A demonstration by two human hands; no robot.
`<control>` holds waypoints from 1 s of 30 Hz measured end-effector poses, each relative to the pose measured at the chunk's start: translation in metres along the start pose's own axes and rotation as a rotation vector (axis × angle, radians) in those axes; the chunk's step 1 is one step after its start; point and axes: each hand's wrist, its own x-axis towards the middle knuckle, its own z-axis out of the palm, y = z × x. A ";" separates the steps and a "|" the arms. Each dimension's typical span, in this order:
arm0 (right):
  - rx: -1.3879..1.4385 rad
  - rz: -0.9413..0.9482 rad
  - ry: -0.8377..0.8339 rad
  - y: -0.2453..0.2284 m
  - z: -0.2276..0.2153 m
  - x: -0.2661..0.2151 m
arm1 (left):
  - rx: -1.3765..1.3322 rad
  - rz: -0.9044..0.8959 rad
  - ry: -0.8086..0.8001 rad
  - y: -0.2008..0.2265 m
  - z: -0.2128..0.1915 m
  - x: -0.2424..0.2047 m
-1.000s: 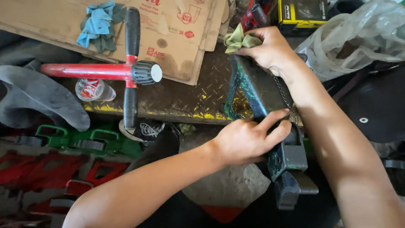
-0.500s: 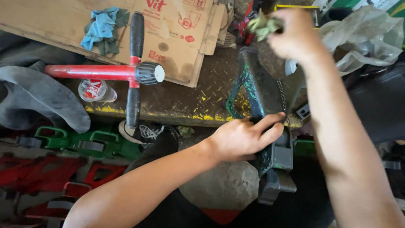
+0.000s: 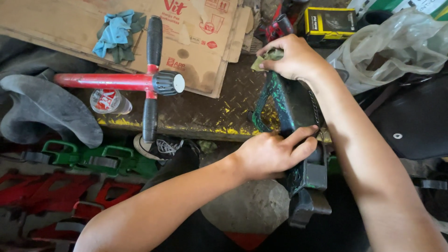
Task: The person sits at a workshop bench and wipes green metal machine components with a cloth, turning the parts over and repositioning them to clean different surfaces. They hold each part steady with one hand while wiping with the other, then set cleaned parts aside.
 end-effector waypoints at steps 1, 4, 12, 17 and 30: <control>-0.221 0.036 0.072 -0.005 0.002 0.000 | 0.011 0.015 0.020 0.000 0.001 -0.002; -0.497 0.016 0.171 0.000 0.006 0.004 | 0.043 0.038 0.051 0.001 0.002 -0.004; -0.432 -0.158 0.350 0.017 -0.034 -0.009 | 0.048 0.058 0.012 -0.003 -0.012 0.003; -0.155 -0.125 0.581 0.022 -0.086 -0.042 | 0.076 0.052 0.016 -0.004 0.006 -0.003; -0.628 0.365 0.305 0.089 -0.085 -0.089 | 0.070 -0.015 -0.101 0.000 -0.011 0.009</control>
